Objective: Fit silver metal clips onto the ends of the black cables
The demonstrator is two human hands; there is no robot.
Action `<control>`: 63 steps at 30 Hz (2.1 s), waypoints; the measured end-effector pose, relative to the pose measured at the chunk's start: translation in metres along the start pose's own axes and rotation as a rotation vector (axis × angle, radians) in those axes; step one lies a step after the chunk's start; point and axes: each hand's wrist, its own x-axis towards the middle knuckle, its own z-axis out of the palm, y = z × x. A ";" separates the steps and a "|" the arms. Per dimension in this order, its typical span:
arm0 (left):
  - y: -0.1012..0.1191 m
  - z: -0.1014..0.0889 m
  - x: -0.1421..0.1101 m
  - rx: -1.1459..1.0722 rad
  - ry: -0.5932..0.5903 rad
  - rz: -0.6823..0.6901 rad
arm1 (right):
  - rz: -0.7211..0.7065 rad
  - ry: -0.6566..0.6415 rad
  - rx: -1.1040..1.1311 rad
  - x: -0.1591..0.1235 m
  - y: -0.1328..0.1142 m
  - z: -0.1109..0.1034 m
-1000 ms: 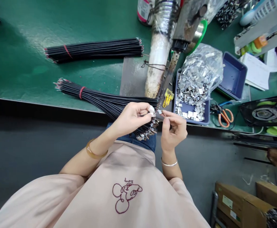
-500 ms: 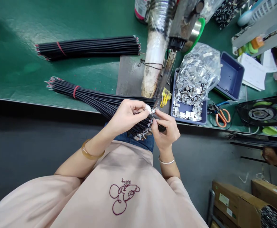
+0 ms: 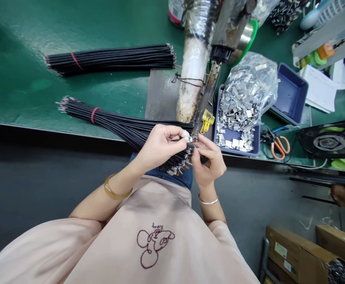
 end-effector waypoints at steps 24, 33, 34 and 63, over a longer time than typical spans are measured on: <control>0.004 0.005 -0.003 0.204 0.089 0.035 | 0.151 -0.050 -0.091 0.017 -0.009 -0.002; 0.005 0.004 -0.002 0.180 0.092 0.042 | 0.162 -0.035 -0.053 0.015 -0.015 -0.003; 0.005 0.004 -0.002 0.179 0.075 0.030 | 0.172 -0.037 -0.048 0.013 -0.015 -0.003; 0.009 -0.003 -0.004 0.180 -0.065 0.012 | 0.014 -0.099 -0.164 0.010 -0.009 -0.011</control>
